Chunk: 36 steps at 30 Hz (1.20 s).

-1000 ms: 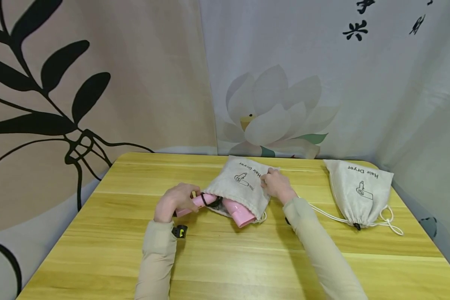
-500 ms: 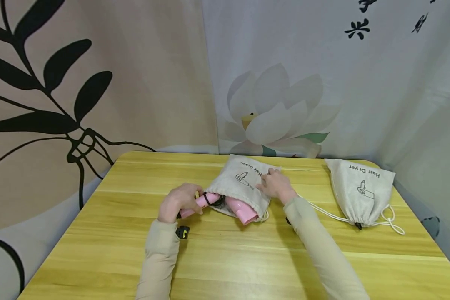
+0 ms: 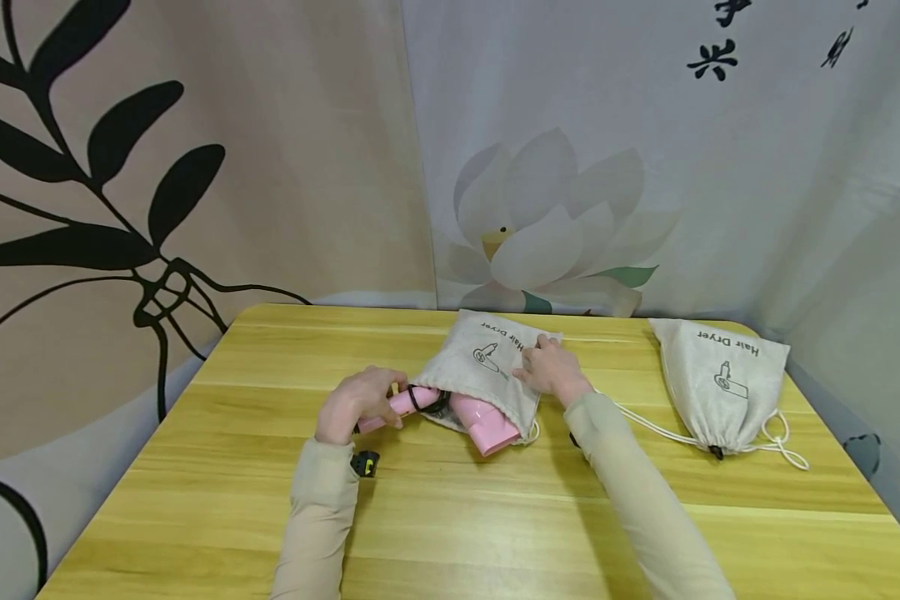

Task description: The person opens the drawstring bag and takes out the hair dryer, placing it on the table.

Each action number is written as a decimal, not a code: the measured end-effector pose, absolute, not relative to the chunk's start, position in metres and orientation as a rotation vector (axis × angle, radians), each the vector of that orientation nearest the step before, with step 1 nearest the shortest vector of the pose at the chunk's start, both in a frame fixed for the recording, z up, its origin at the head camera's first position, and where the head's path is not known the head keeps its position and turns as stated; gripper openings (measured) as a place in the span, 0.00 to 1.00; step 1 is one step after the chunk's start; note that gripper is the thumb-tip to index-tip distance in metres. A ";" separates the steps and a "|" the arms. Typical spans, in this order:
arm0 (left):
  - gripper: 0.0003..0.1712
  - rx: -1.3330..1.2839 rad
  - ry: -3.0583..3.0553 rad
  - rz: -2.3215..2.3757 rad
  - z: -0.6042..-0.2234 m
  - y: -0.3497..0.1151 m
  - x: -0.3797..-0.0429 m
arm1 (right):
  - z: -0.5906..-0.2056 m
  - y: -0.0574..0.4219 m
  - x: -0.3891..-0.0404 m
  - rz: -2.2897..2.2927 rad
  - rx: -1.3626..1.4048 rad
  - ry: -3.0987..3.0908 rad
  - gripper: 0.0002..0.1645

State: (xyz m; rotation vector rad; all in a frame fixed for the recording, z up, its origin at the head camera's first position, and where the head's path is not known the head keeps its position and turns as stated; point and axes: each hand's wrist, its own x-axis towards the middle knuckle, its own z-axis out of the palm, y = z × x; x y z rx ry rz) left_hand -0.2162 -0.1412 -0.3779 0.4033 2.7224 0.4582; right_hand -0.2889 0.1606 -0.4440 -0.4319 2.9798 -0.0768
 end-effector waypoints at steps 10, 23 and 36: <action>0.23 0.423 2.714 0.468 -0.377 -0.144 -0.215 | -0.443 0.160 -0.290 -0.084 -0.438 2.969 0.32; 0.21 0.469 2.690 0.505 -0.378 -0.145 -0.216 | -0.444 0.161 -0.290 -0.094 -0.422 2.978 0.31; 0.22 0.473 2.664 0.548 -0.379 -0.144 -0.216 | -0.444 0.160 -0.290 -0.079 -0.386 2.990 0.32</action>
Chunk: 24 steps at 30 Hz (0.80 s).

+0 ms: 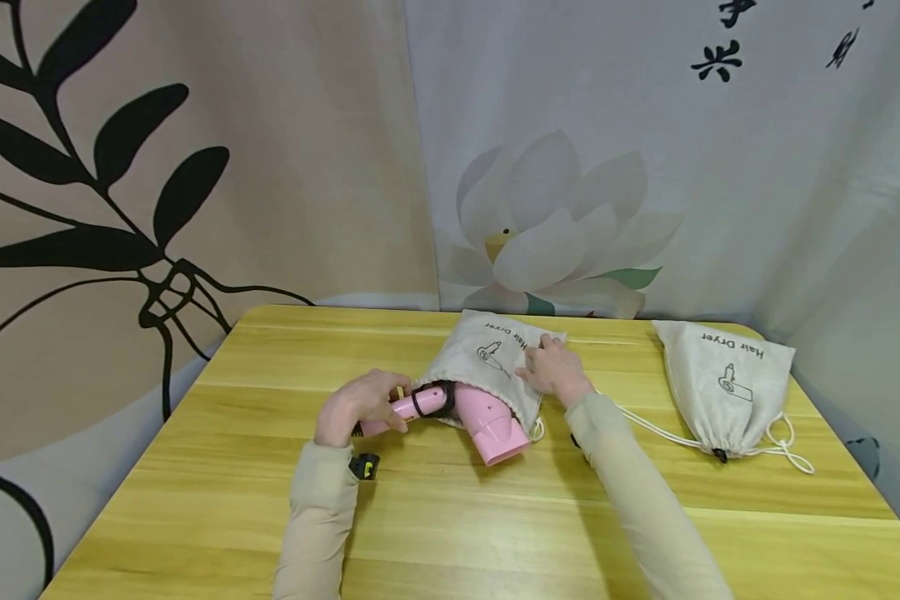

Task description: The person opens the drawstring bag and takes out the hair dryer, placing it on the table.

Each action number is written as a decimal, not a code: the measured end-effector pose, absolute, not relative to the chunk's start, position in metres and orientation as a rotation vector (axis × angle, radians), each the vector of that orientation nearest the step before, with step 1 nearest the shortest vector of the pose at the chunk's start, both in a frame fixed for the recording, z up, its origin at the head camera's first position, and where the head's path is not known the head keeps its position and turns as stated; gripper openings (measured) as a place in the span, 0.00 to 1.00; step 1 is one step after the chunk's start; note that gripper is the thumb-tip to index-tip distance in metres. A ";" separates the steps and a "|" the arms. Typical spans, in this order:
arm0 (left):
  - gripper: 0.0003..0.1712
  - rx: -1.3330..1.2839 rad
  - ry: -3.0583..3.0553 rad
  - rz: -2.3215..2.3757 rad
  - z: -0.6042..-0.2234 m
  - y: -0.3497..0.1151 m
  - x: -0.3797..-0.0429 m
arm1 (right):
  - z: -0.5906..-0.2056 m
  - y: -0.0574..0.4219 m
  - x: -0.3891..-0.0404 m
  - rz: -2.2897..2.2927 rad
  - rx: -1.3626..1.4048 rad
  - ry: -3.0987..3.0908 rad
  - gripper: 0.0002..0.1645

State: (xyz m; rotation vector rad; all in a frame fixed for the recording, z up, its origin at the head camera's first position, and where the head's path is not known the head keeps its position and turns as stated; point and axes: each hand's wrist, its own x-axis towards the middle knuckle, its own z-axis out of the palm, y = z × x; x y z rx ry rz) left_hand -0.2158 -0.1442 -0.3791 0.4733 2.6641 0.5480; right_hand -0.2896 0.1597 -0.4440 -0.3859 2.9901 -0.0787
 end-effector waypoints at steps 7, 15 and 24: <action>0.21 0.485 2.656 0.564 -0.377 -0.145 -0.213 | -0.443 0.159 -0.289 -0.056 -0.337 3.012 0.32; 0.20 0.546 2.648 0.599 -0.370 -0.151 -0.209 | -0.443 0.163 -0.288 -0.055 -0.251 3.027 0.35; 0.21 0.552 2.655 0.623 -0.364 -0.161 -0.208 | -0.445 0.169 -0.288 -0.070 -0.226 3.023 0.40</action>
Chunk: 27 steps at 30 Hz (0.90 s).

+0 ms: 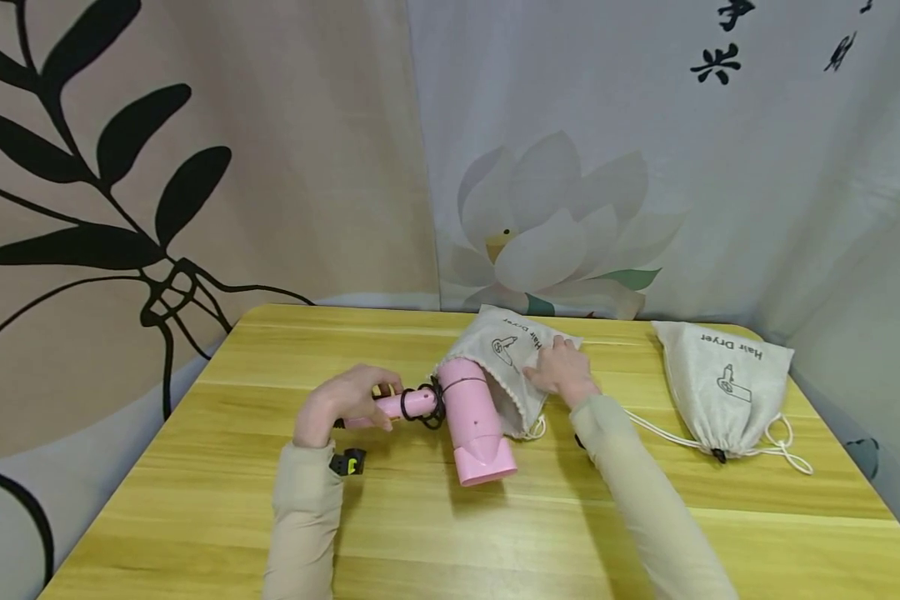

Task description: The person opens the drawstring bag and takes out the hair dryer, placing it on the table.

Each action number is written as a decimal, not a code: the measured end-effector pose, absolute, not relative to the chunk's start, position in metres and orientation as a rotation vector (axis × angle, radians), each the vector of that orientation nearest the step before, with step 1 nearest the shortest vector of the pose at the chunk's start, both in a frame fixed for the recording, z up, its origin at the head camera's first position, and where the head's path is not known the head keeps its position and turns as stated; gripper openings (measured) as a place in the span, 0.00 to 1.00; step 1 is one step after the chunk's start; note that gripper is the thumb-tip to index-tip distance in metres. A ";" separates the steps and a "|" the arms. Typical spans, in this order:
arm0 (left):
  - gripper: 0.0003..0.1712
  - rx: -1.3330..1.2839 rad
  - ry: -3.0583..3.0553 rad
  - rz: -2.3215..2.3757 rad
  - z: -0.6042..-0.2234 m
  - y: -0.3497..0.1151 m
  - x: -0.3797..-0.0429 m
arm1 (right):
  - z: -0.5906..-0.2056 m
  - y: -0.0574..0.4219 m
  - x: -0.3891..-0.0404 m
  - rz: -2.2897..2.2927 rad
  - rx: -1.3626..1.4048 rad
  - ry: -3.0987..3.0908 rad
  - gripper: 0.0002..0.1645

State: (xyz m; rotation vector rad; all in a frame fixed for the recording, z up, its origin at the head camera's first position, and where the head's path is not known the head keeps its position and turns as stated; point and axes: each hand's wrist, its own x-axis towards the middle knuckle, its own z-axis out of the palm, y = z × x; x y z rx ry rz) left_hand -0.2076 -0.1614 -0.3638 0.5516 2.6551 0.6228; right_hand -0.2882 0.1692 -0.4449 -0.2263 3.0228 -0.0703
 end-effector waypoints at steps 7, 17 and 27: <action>0.20 0.562 2.654 0.620 -0.358 -0.171 -0.206 | -0.445 0.171 -0.288 -0.072 -0.204 3.011 0.47; 0.22 0.581 2.704 0.679 -0.356 -0.183 -0.208 | -0.444 0.176 -0.284 -0.093 -0.217 3.004 0.51; 0.25 0.495 2.725 0.718 -0.361 -0.187 -0.210 | -0.453 0.177 -0.280 -0.136 -0.311 2.962 0.58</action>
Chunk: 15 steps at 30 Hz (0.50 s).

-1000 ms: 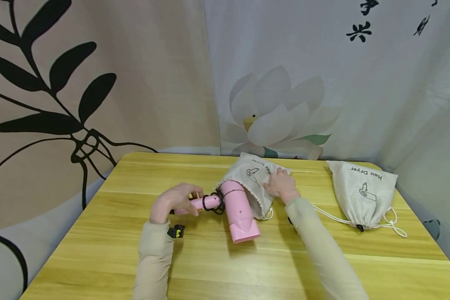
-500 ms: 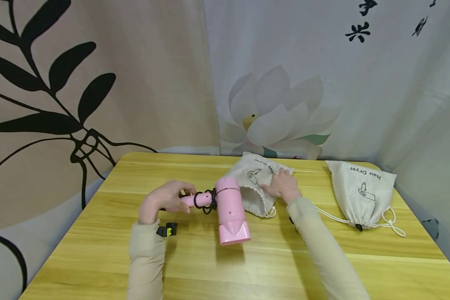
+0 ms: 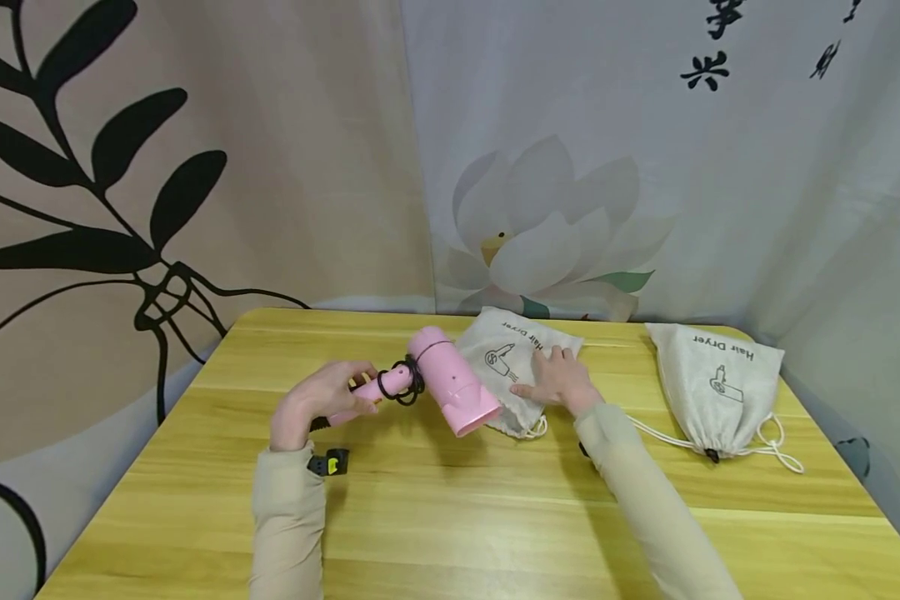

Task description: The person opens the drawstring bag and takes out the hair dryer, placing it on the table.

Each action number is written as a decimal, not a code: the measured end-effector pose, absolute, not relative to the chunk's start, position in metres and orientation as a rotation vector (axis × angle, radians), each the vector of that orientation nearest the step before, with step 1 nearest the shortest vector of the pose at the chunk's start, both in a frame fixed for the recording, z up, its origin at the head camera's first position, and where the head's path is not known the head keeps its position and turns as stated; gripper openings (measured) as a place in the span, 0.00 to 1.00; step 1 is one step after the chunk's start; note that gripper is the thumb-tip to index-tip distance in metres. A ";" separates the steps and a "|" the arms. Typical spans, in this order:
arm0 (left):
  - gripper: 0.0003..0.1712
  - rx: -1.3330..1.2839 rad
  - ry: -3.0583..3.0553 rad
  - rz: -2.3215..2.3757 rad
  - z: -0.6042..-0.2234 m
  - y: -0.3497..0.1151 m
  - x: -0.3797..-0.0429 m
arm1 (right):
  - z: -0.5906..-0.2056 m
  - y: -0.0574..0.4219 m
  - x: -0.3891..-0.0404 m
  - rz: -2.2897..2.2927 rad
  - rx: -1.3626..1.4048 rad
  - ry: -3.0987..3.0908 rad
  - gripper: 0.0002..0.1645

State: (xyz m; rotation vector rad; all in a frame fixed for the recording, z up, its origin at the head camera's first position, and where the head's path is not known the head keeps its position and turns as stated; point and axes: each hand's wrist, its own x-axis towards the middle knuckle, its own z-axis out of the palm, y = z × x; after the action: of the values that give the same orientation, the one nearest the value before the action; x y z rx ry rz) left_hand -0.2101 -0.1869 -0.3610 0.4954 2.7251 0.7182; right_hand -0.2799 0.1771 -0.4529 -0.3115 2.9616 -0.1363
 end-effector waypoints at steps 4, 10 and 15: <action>0.27 0.445 2.744 0.730 -0.367 -0.189 -0.212 | -0.453 0.177 -0.278 -0.146 -0.351 2.940 0.57; 0.26 0.360 2.781 0.741 -0.377 -0.194 -0.215 | -0.451 0.174 -0.274 -0.150 -0.398 2.910 0.54; 0.23 0.305 2.812 0.744 -0.386 -0.200 -0.217 | -0.449 0.169 -0.269 -0.148 -0.444 2.900 0.53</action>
State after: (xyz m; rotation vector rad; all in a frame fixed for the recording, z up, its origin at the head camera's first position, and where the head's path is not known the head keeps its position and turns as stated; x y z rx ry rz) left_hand -0.2172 -0.1997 -0.3858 0.3046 2.8122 0.7437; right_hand -0.2688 0.1690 -0.4489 -0.4445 2.8999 -0.1484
